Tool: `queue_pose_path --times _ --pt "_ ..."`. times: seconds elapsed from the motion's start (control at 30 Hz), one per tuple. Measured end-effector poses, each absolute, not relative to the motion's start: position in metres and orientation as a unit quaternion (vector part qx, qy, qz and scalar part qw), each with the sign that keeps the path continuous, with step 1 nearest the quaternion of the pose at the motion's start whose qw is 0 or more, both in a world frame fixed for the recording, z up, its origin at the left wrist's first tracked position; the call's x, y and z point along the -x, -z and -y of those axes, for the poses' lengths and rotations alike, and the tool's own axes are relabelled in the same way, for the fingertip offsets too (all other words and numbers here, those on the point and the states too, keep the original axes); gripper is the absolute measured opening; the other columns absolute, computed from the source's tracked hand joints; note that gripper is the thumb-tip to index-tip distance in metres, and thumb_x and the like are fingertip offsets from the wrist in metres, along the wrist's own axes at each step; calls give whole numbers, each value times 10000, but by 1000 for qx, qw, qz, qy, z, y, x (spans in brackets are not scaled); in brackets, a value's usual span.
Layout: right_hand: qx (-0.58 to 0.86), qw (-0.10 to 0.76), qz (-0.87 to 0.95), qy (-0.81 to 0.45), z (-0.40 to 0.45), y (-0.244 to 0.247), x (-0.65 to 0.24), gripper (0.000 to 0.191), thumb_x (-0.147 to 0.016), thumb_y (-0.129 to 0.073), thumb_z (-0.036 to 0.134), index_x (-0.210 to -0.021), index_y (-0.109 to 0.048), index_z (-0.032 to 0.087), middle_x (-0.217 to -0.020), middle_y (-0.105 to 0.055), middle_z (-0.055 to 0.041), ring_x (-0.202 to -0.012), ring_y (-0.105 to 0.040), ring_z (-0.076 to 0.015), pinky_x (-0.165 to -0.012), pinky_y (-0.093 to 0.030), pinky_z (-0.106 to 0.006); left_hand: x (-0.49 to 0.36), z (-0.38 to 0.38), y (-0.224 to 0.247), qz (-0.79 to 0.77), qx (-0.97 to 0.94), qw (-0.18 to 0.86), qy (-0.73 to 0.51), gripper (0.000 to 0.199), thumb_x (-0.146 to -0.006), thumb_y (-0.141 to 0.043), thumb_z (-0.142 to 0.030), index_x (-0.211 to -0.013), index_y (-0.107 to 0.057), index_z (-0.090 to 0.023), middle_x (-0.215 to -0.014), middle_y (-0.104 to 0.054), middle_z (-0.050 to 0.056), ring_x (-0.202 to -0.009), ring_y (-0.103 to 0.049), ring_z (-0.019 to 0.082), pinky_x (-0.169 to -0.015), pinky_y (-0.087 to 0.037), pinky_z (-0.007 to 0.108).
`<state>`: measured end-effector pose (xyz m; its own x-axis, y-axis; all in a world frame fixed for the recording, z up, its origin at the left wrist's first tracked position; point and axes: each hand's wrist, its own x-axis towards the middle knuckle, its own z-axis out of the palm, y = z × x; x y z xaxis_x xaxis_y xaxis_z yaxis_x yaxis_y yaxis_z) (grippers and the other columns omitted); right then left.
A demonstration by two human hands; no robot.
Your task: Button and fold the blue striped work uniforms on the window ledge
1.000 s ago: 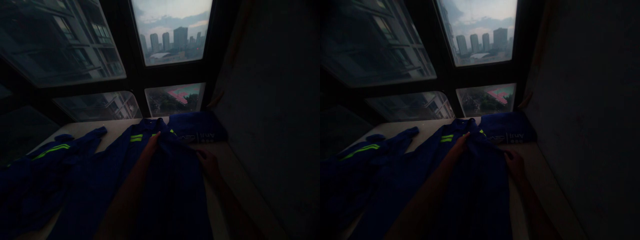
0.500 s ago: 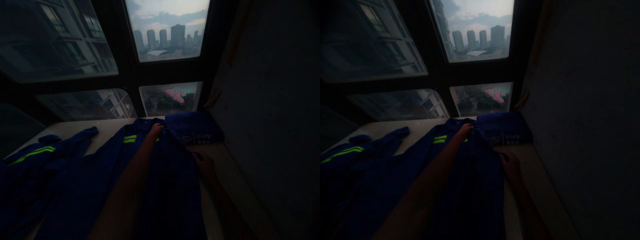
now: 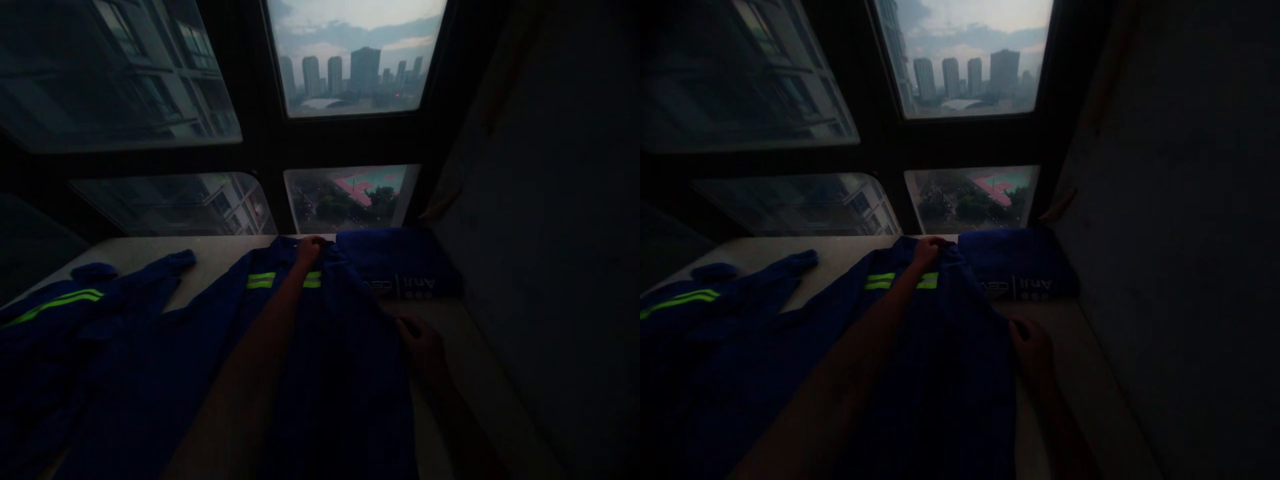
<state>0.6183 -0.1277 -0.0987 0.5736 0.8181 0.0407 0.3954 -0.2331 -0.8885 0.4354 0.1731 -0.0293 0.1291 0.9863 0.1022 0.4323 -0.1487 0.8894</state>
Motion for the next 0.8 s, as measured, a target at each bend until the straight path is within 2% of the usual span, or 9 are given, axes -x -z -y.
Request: queue_pose_path --times 0.13,0.27,0.37,0.5,0.6,0.7,0.8 --pt "760 459 410 -211 131 102 -618 364 -821 -565 519 -924 -737 216 -996 -746 -102 -934 -683 -292 -829 -520 -399 -401 -190 28 -599 -679 242 -350 299 -827 -525 -70 -1034 -722 -159 -1183 -698 137 -1183 -571 263 -1054 -372 397" --pt "768 445 414 -204 132 104 -619 360 -825 -560 525 -922 -737 227 -993 -744 -97 -923 -683 -289 -820 -522 -398 -382 -202 22 -625 -694 175 -313 261 -878 -532 -204 -1047 -725 -165 -1197 -680 181 -1262 -491 350 -1058 -325 476" --pt "772 436 419 -196 131 102 -618 359 -827 -557 529 -915 -733 229 -1003 -741 -101 -938 -678 -294 -837 -517 -404 -389 -206 18 -598 -731 179 -275 237 -872 -569 -268 -1023 -737 -197 -1149 -705 145 -1188 -555 321 -1021 -367 412" --pt "776 434 412 -198 132 99 -618 364 -813 -570 537 -918 -736 231 -1000 -744 -104 -940 -678 -303 -843 -518 -413 -406 -194 28 -533 -787 229 -210 78 -724 -722 -224 -794 -756 -229 -959 -748 86 -980 -656 257 -916 -449 301" --pt "781 430 397 -218 136 102 -622 393 -811 -571 551 -956 -743 228 -1031 -743 -107 -952 -679 -309 -834 -520 -416 -407 -172 39 -490 -810 257 -193 49 -666 -757 -199 -702 -742 -228 -887 -740 74 -893 -672 235 -880 -481 280" --pt "796 428 378 -200 128 98 -629 456 -826 -538 587 -994 -746 217 -1077 -735 -121 -988 -671 -319 -847 -513 -421 -389 -141 41 -460 -823 259 -212 145 -736 -696 -179 -856 -760 -230 -1016 -732 81 -1003 -658 241 -958 -468 304" --pt "779 436 429 -137 84 73 -629 481 -883 -468 580 -1018 -734 203 -1118 -722 -123 -1039 -653 -304 -885 -493 -398 -349 -99 40 -447 -832 245 -218 258 -829 -595 -167 -1034 -737 -236 -1148 -706 92 -1115 -624 247 -1037 -433 346"
